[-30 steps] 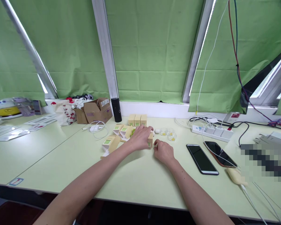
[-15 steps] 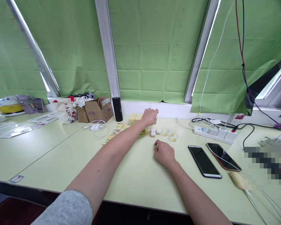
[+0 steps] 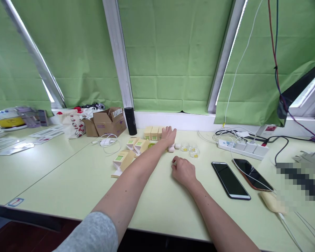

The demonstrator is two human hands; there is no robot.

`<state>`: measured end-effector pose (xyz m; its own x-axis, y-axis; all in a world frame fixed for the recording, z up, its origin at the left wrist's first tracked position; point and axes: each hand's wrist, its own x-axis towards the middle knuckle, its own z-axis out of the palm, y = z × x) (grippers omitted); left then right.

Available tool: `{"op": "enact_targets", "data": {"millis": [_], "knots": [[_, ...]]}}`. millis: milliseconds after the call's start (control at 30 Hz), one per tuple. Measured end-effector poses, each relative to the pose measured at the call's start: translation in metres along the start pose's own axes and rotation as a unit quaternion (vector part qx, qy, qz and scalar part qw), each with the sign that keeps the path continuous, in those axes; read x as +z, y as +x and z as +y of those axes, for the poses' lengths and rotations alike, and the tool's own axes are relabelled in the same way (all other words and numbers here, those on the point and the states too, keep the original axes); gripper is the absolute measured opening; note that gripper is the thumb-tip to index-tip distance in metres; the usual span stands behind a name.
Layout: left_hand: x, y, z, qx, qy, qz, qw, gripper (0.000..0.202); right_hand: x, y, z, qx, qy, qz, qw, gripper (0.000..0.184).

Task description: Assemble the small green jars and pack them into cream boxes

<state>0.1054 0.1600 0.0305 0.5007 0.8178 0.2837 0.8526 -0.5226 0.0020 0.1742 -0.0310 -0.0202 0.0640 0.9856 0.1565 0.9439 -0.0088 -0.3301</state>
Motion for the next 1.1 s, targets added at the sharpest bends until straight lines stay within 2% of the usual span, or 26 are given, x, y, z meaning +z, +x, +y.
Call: {"op": "enact_targets", "data": {"millis": [167, 367, 633, 1100], "knots": [[-0.001, -0.019, 0.014, -0.002, -0.013, 0.015, 1.000, 0.052, 0.000, -0.001, 0.000, -0.004, -0.002, 0.006, 1.000, 0.018], [0.000, -0.030, 0.024, -0.031, -0.034, -0.040, 0.998, 0.050, 0.000, -0.001, -0.001, -0.005, -0.007, 0.005, 1.000, 0.018], [0.003, -0.017, 0.026, -0.082, -0.067, -0.084, 0.991, 0.058, -0.002, -0.002, -0.004, -0.001, -0.020, -0.007, 1.000, 0.019], [0.008, 0.008, 0.021, -0.159, -0.156, -0.104, 0.969, 0.063, -0.001, -0.002, -0.004, -0.007, -0.018, -0.001, 1.000, 0.019]]}}
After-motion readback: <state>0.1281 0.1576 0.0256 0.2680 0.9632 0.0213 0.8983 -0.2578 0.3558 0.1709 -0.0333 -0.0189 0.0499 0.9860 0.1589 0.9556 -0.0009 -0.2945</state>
